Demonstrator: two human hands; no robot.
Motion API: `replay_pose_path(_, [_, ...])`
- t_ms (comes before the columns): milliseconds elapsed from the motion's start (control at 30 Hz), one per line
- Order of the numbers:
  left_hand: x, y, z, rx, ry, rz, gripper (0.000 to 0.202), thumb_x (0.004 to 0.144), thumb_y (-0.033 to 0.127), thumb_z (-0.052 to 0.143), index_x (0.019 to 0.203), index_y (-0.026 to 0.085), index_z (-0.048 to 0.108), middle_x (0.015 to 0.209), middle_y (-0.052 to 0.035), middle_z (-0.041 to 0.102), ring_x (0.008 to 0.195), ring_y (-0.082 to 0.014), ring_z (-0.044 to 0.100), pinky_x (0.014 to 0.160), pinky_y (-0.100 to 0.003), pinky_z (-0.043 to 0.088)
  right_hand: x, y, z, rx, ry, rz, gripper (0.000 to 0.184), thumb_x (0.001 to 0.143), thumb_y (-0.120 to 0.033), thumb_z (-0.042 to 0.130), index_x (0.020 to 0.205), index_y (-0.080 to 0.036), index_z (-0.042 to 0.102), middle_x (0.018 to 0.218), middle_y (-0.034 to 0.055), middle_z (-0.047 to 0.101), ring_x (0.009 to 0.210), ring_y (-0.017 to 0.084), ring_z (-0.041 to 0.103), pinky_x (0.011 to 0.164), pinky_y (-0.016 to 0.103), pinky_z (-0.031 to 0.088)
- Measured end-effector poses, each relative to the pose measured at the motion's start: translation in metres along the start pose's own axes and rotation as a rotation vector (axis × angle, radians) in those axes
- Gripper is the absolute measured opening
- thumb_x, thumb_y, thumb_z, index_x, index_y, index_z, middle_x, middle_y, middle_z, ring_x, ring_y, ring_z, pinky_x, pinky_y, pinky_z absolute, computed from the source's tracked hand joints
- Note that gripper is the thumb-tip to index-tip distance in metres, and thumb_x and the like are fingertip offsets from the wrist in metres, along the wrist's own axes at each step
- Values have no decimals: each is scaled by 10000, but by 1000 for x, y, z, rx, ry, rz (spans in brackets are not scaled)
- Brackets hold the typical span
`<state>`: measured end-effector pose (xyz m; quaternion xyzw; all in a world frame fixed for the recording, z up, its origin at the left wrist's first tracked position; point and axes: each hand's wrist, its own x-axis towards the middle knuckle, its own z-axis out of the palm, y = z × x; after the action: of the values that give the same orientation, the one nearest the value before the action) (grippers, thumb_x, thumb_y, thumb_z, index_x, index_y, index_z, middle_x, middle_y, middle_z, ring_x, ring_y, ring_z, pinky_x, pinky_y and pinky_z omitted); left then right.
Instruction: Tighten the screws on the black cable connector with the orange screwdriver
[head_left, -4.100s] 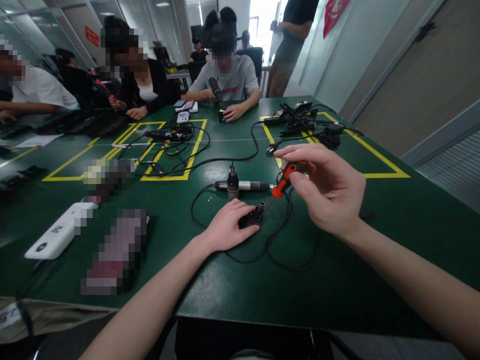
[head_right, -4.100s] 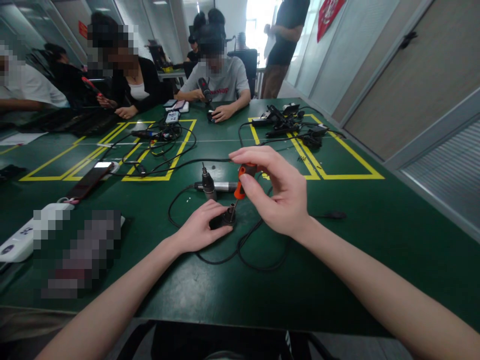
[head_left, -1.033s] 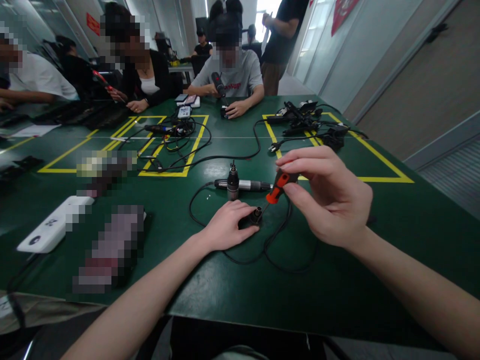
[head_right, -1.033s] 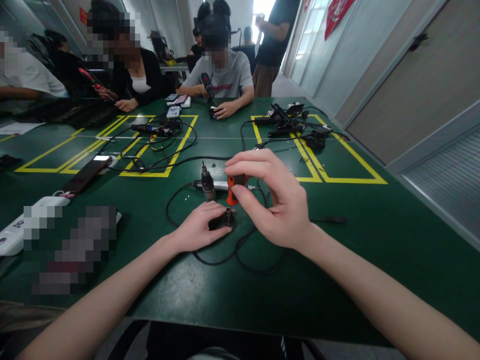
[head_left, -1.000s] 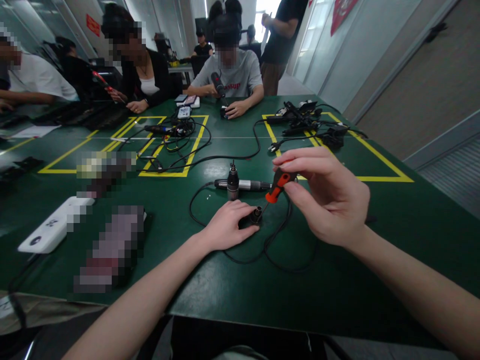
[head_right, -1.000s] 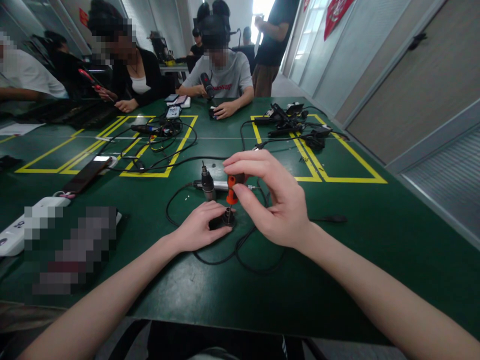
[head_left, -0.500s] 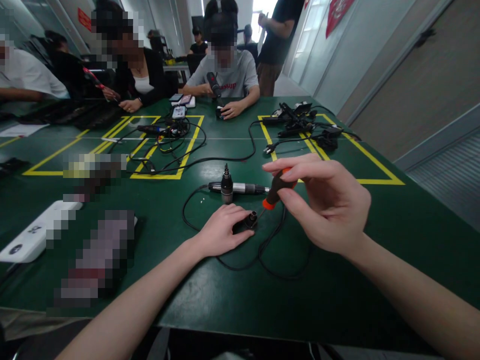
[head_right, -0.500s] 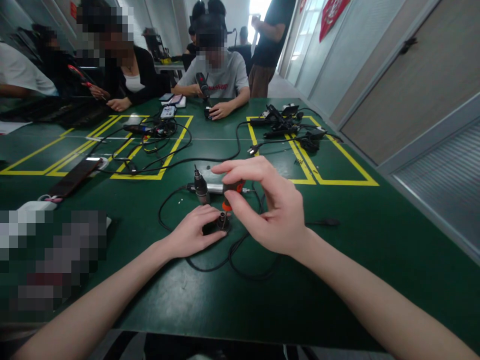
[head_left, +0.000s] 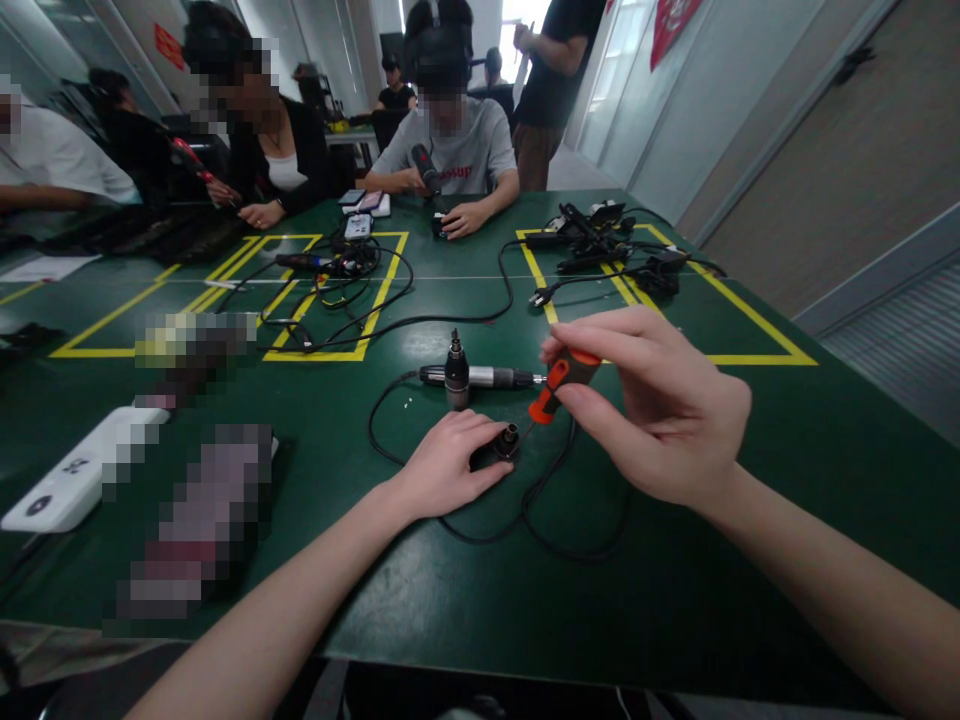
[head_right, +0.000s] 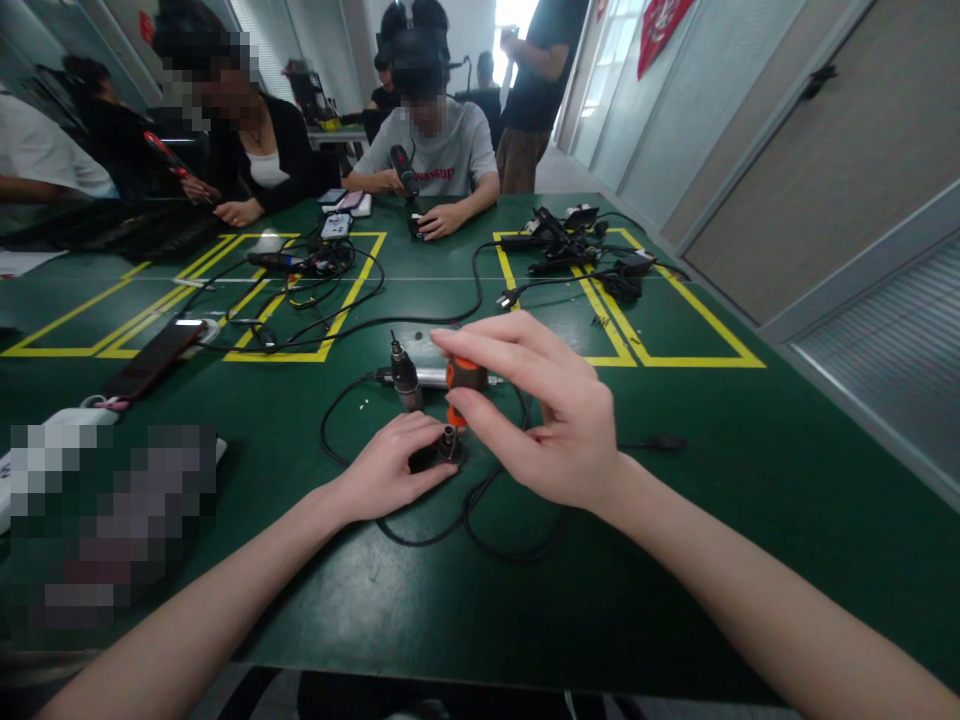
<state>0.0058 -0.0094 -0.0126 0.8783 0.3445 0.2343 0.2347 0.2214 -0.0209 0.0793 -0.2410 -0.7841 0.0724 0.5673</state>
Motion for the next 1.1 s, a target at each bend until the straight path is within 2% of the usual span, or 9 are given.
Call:
replay_pose_path(100, [0, 0, 0, -1, 2, -6, 218, 944, 308, 739, 1116, 176, 720, 1058, -74, 750, 993, -237, 673, 913, -385, 523, -1, 0, 0, 66, -49, -8, 527, 901, -51, 650, 1349, -321, 719, 1229, 70, 798, 1075, 272, 763, 887, 471, 666])
replay_pose_path(200, [1, 0, 0, 2, -1, -3, 228, 937, 308, 751, 1119, 174, 721, 1053, -75, 750, 986, -236, 674, 907, -379, 523, -1, 0, 1, 90, -45, -10, 492, 896, -61, 679, 1310, -319, 736, 1220, 74, 802, 1107, 288, 755, 918, 496, 652])
replay_pose_path(400, [0, 0, 0, 1, 21, 8, 221, 933, 303, 757, 1104, 166, 722, 1045, -77, 747, 982, -234, 672, 887, -370, 519, 1, 0, 1, -30, 46, -45, 425, 842, -105, 802, 1190, -351, 792, 1069, 58, 772, 981, 260, 734, 784, 431, 645])
replay_pose_path(533, [0, 1, 0, 8, 14, -2, 221, 932, 312, 758, 1097, 171, 719, 1037, -74, 747, 965, -232, 669, 875, -371, 515, 1, -3, 0, -71, -2, -62, 496, 886, -95, 708, 1303, -361, 746, 1106, 60, 796, 975, 269, 752, 780, 445, 658])
replay_pose_path(667, [0, 1, 0, 18, 11, 2, 195, 934, 307, 750, 1063, 165, 715, 1026, -74, 745, 966, -239, 669, 880, -379, 504, 1, -4, 0, -45, -31, -71, 517, 904, -64, 614, 1353, -297, 722, 1144, 93, 800, 1016, 267, 760, 825, 444, 661])
replay_pose_path(800, [0, 2, 0, 25, 14, -3, 164, 936, 302, 747, 1029, 172, 711, 1014, -65, 739, 958, -230, 660, 874, -369, 503, 2, -3, 1, -55, 23, -57, 404, 890, -137, 723, 1244, -326, 768, 1093, 80, 782, 976, 275, 744, 767, 439, 661])
replay_pose_path(900, [0, 2, 0, 28, 18, -3, 163, 939, 307, 743, 1027, 174, 709, 1010, -63, 736, 956, -227, 658, 864, -363, 505, 2, -3, 1, -60, 37, -53, 401, 869, -137, 774, 1212, -346, 776, 1042, 58, 766, 903, 251, 733, 709, 409, 650])
replay_pose_path(1000, [0, 2, 0, 28, 15, 0, 171, 933, 305, 751, 1027, 169, 707, 1008, -64, 738, 951, -228, 660, 866, -365, 506, 1, -3, 1, -40, 13, -38, 437, 893, -92, 715, 1254, -333, 762, 1057, 60, 774, 910, 241, 740, 745, 409, 649])
replay_pose_path(1100, [0, 2, 0, 35, 9, 2, 172, 937, 309, 746, 1013, 160, 709, 1004, -73, 736, 948, -232, 659, 873, -372, 508, -1, -2, 2, 11, -8, -26, 495, 910, -61, 643, 1333, -306, 724, 1143, 78, 793, 1009, 257, 753, 833, 437, 653])
